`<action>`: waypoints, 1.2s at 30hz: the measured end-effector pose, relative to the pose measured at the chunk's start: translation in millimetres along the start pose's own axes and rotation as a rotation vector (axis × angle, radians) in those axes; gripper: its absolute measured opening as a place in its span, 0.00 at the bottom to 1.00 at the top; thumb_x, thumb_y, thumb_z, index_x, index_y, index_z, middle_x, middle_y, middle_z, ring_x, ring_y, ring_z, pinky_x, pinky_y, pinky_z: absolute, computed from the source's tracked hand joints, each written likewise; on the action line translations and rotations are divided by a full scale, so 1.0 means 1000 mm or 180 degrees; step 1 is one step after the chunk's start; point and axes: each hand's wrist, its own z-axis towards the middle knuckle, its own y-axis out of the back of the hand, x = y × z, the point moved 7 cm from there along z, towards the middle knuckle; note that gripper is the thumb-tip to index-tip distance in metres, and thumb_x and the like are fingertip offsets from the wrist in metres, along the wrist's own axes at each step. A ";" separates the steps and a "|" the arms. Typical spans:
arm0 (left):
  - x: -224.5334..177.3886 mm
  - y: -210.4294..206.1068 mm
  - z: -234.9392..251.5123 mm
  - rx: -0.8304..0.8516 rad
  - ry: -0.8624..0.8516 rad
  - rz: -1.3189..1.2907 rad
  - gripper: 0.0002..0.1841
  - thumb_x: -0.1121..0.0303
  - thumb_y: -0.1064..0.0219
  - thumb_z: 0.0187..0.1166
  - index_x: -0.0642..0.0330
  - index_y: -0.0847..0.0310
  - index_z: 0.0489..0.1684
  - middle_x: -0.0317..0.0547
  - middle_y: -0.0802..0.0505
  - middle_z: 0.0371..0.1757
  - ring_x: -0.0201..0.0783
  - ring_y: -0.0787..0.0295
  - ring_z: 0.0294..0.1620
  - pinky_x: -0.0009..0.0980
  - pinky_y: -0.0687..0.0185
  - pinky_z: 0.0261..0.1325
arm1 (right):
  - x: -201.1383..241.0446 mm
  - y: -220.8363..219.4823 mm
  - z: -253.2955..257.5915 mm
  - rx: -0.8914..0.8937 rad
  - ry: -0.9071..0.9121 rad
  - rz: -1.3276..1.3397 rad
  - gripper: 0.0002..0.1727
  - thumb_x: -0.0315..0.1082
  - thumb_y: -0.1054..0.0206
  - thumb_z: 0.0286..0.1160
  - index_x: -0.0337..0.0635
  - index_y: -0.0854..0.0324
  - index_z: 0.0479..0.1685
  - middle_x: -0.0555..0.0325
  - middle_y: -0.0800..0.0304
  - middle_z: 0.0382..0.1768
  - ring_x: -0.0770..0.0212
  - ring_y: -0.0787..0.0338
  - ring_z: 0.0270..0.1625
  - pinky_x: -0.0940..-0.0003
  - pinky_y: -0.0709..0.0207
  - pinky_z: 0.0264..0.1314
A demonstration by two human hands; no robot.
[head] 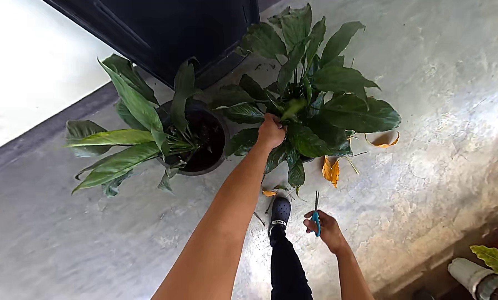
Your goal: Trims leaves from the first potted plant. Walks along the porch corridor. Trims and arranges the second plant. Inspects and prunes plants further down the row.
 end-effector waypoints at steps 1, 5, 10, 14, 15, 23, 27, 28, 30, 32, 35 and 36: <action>0.004 -0.002 0.000 0.0054 0.0020 0.0046 0.30 0.67 0.31 0.81 0.65 0.36 0.81 0.61 0.14 0.71 0.59 0.15 0.72 0.59 0.22 0.74 | 0.020 0.001 0.009 0.0114 0.0068 -0.0129 0.17 0.34 0.25 0.72 0.34 0.17 0.55 0.63 0.08 0.29 0.70 0.10 0.29 0.73 0.13 0.37; 0.015 -0.015 0.003 0.0252 -0.0043 -0.0272 0.30 0.76 0.35 0.78 0.64 0.37 0.82 0.62 0.17 0.74 0.57 0.18 0.74 0.59 0.23 0.74 | 0.077 0.000 0.045 0.0362 0.0146 -0.0565 0.17 0.35 0.24 0.73 0.36 0.18 0.55 0.66 0.08 0.30 0.73 0.11 0.29 0.76 0.14 0.37; 0.014 -0.023 0.006 0.0474 0.0135 -0.0126 0.23 0.64 0.37 0.84 0.55 0.21 0.78 0.56 0.11 0.70 0.58 0.21 0.77 0.72 0.38 0.77 | 0.083 -0.004 0.056 0.0299 0.0152 -0.0504 0.15 0.33 0.23 0.73 0.36 0.17 0.53 0.64 0.08 0.30 0.72 0.10 0.28 0.77 0.14 0.36; 0.012 -0.027 0.008 0.0508 0.0074 0.0184 0.13 0.63 0.35 0.82 0.55 0.11 0.57 0.58 0.12 0.68 0.62 0.25 0.77 0.76 0.41 0.73 | 0.053 -0.009 0.042 0.0205 0.0015 -0.0246 0.14 0.32 0.25 0.73 0.35 0.17 0.52 0.63 0.08 0.28 0.72 0.12 0.26 0.77 0.16 0.34; 0.011 -0.029 0.007 0.0529 0.0086 0.0226 0.15 0.61 0.33 0.82 0.54 0.12 0.61 0.58 0.17 0.76 0.63 0.32 0.83 0.77 0.44 0.75 | 0.045 -0.010 0.037 0.0182 -0.0048 -0.0195 0.13 0.32 0.25 0.73 0.34 0.17 0.51 0.62 0.08 0.28 0.72 0.12 0.26 0.77 0.16 0.33; -0.002 -0.031 0.004 0.0401 0.0257 0.0575 0.17 0.63 0.32 0.80 0.57 0.14 0.65 0.60 0.26 0.83 0.65 0.43 0.89 0.76 0.41 0.74 | 0.016 -0.005 0.020 0.0014 -0.0231 0.0118 0.11 0.30 0.25 0.73 0.35 0.16 0.48 0.63 0.09 0.25 0.73 0.13 0.23 0.79 0.18 0.30; 0.004 -0.034 0.002 0.0128 -0.0106 0.0291 0.15 0.59 0.31 0.80 0.60 0.10 0.54 0.55 0.18 0.77 0.60 0.34 0.85 0.72 0.43 0.78 | 0.011 0.008 0.014 -0.0147 -0.0230 0.0154 0.10 0.29 0.25 0.73 0.34 0.16 0.48 0.61 0.08 0.26 0.73 0.13 0.24 0.79 0.18 0.30; 0.005 -0.032 0.000 0.0124 -0.0164 0.0296 0.15 0.60 0.32 0.81 0.59 0.09 0.54 0.54 0.16 0.74 0.59 0.31 0.82 0.71 0.42 0.79 | 0.009 0.010 0.012 -0.0173 -0.0232 0.0144 0.11 0.30 0.25 0.73 0.34 0.16 0.48 0.61 0.08 0.25 0.73 0.13 0.23 0.79 0.18 0.30; 0.005 -0.027 -0.006 0.0238 -0.0153 0.0417 0.14 0.60 0.35 0.83 0.57 0.09 0.55 0.54 0.09 0.65 0.55 0.19 0.75 0.68 0.38 0.78 | 0.006 0.014 0.008 -0.0212 -0.0257 0.0127 0.11 0.30 0.25 0.73 0.35 0.16 0.48 0.61 0.08 0.25 0.72 0.13 0.23 0.78 0.18 0.30; 0.007 -0.024 -0.010 0.0365 0.0019 0.0260 0.13 0.62 0.37 0.86 0.59 0.08 0.52 0.57 0.06 0.56 0.55 0.13 0.66 0.64 0.27 0.71 | 0.003 0.017 0.004 -0.0246 -0.0286 0.0129 0.10 0.30 0.24 0.73 0.34 0.16 0.48 0.61 0.09 0.25 0.72 0.13 0.23 0.78 0.18 0.30; 0.018 -0.022 -0.014 0.0508 0.0717 -0.0281 0.15 0.63 0.37 0.87 0.61 0.12 0.62 0.60 0.10 0.65 0.56 0.17 0.72 0.61 0.27 0.74 | -0.004 0.019 -0.002 -0.0284 -0.0343 0.0138 0.10 0.30 0.24 0.73 0.35 0.15 0.48 0.61 0.09 0.24 0.73 0.14 0.23 0.78 0.19 0.30; 0.020 -0.020 -0.014 0.0486 0.0863 -0.0401 0.16 0.64 0.38 0.87 0.62 0.13 0.63 0.61 0.11 0.66 0.55 0.17 0.71 0.60 0.27 0.73 | -0.006 0.019 -0.003 -0.0293 -0.0352 0.0129 0.10 0.30 0.24 0.73 0.35 0.16 0.47 0.62 0.09 0.24 0.73 0.14 0.22 0.79 0.19 0.29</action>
